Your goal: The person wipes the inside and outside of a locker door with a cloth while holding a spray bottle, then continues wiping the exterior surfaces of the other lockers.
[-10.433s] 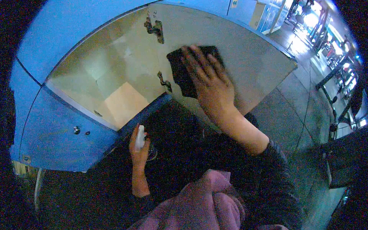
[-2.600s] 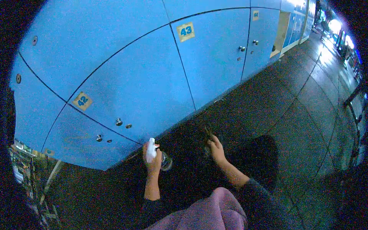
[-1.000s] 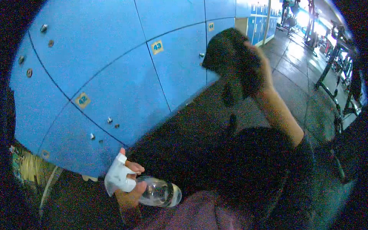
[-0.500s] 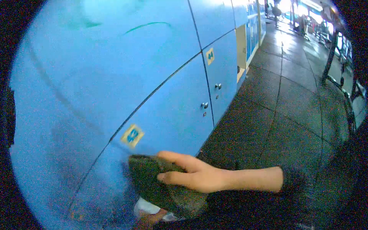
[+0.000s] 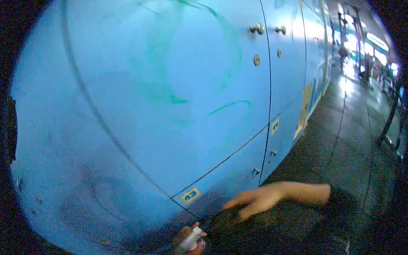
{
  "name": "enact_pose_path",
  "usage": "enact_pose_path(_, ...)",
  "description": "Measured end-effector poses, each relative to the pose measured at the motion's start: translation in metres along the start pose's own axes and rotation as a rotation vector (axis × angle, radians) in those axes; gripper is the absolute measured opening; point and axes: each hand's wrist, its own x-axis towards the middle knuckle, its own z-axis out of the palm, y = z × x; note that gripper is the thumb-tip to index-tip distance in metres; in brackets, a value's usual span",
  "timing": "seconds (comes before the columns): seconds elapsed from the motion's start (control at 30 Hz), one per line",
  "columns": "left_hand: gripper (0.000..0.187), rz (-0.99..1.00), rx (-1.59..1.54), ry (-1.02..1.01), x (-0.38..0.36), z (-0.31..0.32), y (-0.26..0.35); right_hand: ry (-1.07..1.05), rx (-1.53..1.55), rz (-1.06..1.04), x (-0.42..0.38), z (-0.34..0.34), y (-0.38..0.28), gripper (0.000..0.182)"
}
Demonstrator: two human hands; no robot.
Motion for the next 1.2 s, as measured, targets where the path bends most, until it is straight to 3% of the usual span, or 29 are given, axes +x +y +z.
enact_pose_path(0.07, 0.054, -0.039, 0.268, -0.005, -0.005, 0.000, -0.005, 0.208, -0.083, 0.167, -0.047, 0.026, 0.009, 0.054)
enact_pose_path(0.1, 0.055, -0.252, 0.667, -0.226, -0.017, -0.015, 0.005, 0.343, -0.115, 0.230, -0.072, 0.038, 0.046, 0.052)
enact_pose_path(0.13, 0.054, -0.049, 0.342, -0.058, -0.034, -0.014, -0.033, 0.393, 0.060, 0.168, -0.079, 0.055, 0.043, 0.047)
enact_pose_path(0.2, 0.055, 0.201, 0.052, 0.227, -0.066, -0.003, -0.048, 0.531, 0.304, 0.038, -0.091, 0.078, 0.053, 0.046)
enact_pose_path(0.27, 0.060, 0.270, 0.089, 0.452, -0.102, 0.020, 0.034, 0.706, 0.448, -0.073, -0.096, 0.095, 0.119, 0.055)
enact_pose_path(0.33, 0.066, 0.203, 0.192, 0.581, -0.128, 0.035, 0.097, 0.622, 0.591, -0.306, -0.076, 0.096, 0.166, 0.053)
enact_pose_path(0.43, 0.073, -0.038, 0.269, 0.634, -0.161, 0.056, 0.154, 0.589, 0.930, -0.496, -0.078, 0.133, 0.140, 0.048)
enact_pose_path(0.47, 0.073, 0.042, 0.137, 0.688, -0.167, 0.065, 0.149, 0.573, 1.013, -0.529, -0.082, 0.135, 0.133, 0.046)
enact_pose_path(0.63, 0.077, 0.057, 0.262, 0.797, -0.188, 0.117, 0.159, 0.399, 1.239, -0.612, -0.090, 0.120, 0.121, 0.043)
enact_pose_path(0.83, 0.083, 0.016, 0.270, 0.874, -0.187, 0.176, 0.174, 0.442, 1.123, -0.455, -0.099, 0.109, 0.124, 0.042)
enact_pose_path(0.87, 0.083, 0.080, 0.161, 0.888, -0.181, 0.186, 0.170, 0.378, 1.175, -0.458, -0.102, 0.108, 0.133, 0.042)
enact_pose_path(0.93, 0.083, 0.183, 0.212, 0.825, -0.163, 0.192, 0.146, 0.268, 1.275, -0.433, -0.112, 0.109, 0.132, 0.044)
enact_pose_path(0.97, 0.082, 0.229, 0.237, 0.789, -0.156, 0.194, 0.138, 0.355, 1.283, -0.357, -0.115, 0.111, 0.140, 0.045)
enact_pose_path(1.0, 0.080, 0.268, 0.532, 0.669, -0.146, 0.194, 0.147, 0.441, 1.283, -0.282, -0.118, 0.115, 0.153, 0.046)
enact_pose_path(1.03, 0.075, 0.221, 0.306, 0.648, -0.133, 0.203, 0.146, 0.526, 1.279, -0.202, -0.121, 0.115, 0.157, 0.048)
enact_pose_path(1.1, 0.069, 0.303, 0.519, 0.617, -0.109, 0.216, 0.158, 0.475, 1.299, -0.101, -0.131, 0.124, 0.154, 0.050)
enact_pose_path(1.13, 0.071, 0.223, 0.554, 0.593, -0.101, 0.222, 0.167, 0.450, 1.314, -0.046, -0.134, 0.131, 0.154, 0.051)
enact_pose_path(1.2, 0.071, 0.288, 0.475, 0.580, -0.081, 0.224, 0.159, 0.439, 1.225, -0.082, -0.125, 0.137, 0.165, 0.054)
